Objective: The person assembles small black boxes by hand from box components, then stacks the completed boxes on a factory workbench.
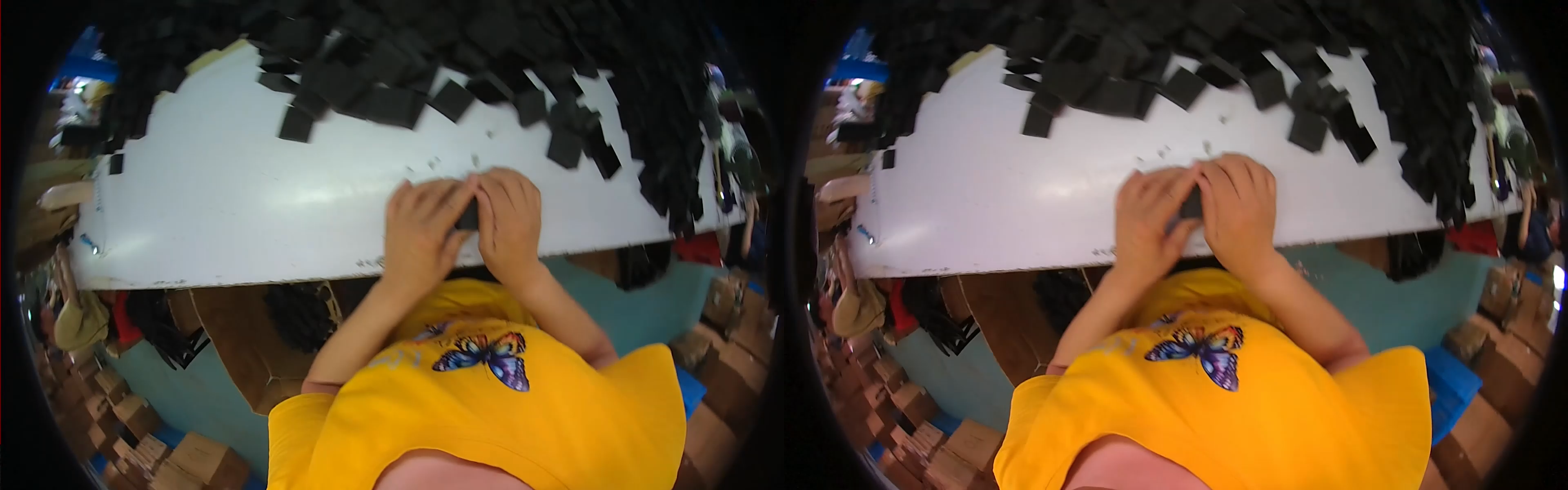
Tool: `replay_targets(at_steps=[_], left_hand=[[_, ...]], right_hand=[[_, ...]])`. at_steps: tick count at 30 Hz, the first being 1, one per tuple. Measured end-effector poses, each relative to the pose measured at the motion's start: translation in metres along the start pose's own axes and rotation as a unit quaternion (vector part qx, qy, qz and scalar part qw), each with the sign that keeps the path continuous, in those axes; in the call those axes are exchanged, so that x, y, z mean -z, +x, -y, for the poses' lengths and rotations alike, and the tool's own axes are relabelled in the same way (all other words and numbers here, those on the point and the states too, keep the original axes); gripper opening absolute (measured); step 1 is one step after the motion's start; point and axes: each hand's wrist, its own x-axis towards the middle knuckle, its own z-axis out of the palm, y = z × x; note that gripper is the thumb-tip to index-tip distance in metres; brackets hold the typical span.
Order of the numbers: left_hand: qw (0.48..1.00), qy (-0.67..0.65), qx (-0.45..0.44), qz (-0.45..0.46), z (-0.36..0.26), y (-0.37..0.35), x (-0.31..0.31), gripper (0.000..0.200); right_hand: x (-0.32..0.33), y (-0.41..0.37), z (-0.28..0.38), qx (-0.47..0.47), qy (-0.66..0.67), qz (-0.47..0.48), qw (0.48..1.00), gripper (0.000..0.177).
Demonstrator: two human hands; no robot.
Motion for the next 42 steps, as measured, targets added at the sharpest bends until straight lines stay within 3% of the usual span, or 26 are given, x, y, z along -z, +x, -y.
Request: replay_targets(at_steps=[4, 11, 14, 16, 17, 18, 20, 23, 25, 26, 28, 30, 33, 36, 38, 39, 40, 42], left_hand=[[0.994, 0.104, -0.011, 0.021, 0.001, -0.002, 0.008, 0.077], [0.991, 0.127, -0.041, 0.028, 0.015, 0.003, 0.008, 0.076], [0.997, 0.013, -0.036, 0.065, 0.015, 0.010, 0.022, 0.073], [0.997, -0.051, -0.034, -0.044, 0.026, 0.027, 0.055, 0.072], [0.984, 0.008, -0.084, -0.157, 0.051, 0.045, 0.071, 0.064], [0.970, -0.012, -0.014, -0.241, 0.058, 0.064, 0.093, 0.050], [0.933, 0.139, -0.054, -0.326, 0.103, 0.110, 0.134, 0.032], [0.938, 0.216, -0.028, -0.268, 0.180, 0.151, 0.159, 0.032], [0.971, 0.173, 0.020, -0.162, 0.215, 0.164, 0.165, 0.033], [0.970, 0.177, 0.006, -0.164, 0.250, 0.168, 0.161, 0.034], [0.975, 0.147, 0.035, -0.160, 0.223, 0.169, 0.160, 0.027], [0.940, 0.240, -0.020, -0.241, 0.209, 0.167, 0.160, 0.019], [0.920, 0.213, 0.039, -0.327, 0.167, 0.143, 0.162, 0.021], [0.913, 0.182, 0.026, -0.364, 0.137, 0.107, 0.161, 0.031], [0.920, 0.040, 0.030, -0.388, 0.110, 0.081, 0.145, 0.058], [0.931, -0.004, 0.003, -0.366, 0.091, 0.069, 0.133, 0.074], [0.939, -0.010, -0.051, -0.341, 0.073, 0.056, 0.117, 0.075], [0.969, -0.091, -0.075, -0.218, 0.029, 0.029, 0.083, 0.081]], right_hand=[[-0.009, -0.004, -0.002, -0.027, 0.036, 0.032, 0.998, 0.022], [-0.016, -0.001, -0.002, -0.072, 0.050, 0.074, 0.993, 0.032], [-0.008, 0.003, -0.006, -0.067, 0.038, 0.101, 0.992, 0.038], [0.000, 0.009, -0.011, -0.119, 0.200, 0.059, 0.971, 0.040], [0.007, 0.012, -0.012, -0.148, 0.280, 0.040, 0.948, 0.042], [0.019, 0.018, -0.014, -0.155, 0.298, 0.017, 0.942, 0.036], [0.028, 0.022, -0.030, -0.120, 0.248, -0.008, 0.961, 0.033], [0.033, 0.038, -0.039, -0.063, 0.190, -0.048, 0.979, 0.027], [0.039, 0.038, -0.052, 0.002, 0.118, -0.043, 0.992, 0.024], [0.039, 0.038, -0.060, 0.016, 0.106, -0.043, 0.993, 0.023], [0.032, 0.042, -0.070, 0.049, 0.095, -0.042, 0.993, 0.021], [0.030, 0.053, -0.063, 0.052, 0.052, -0.053, 0.996, 0.024], [0.018, 0.080, -0.057, 0.066, 0.014, -0.083, 0.994, 0.029], [-0.003, 0.093, -0.066, 0.024, -0.032, -0.061, 0.997, 0.032], [-0.012, 0.098, -0.073, -0.004, -0.053, -0.044, 0.998, 0.027], [-0.010, 0.098, -0.073, -0.022, -0.017, -0.043, 0.999, 0.026], [-0.005, 0.098, -0.073, -0.038, 0.018, -0.038, 0.998, 0.024], [0.011, 0.098, -0.071, -0.072, 0.133, -0.045, 0.987, 0.023]])
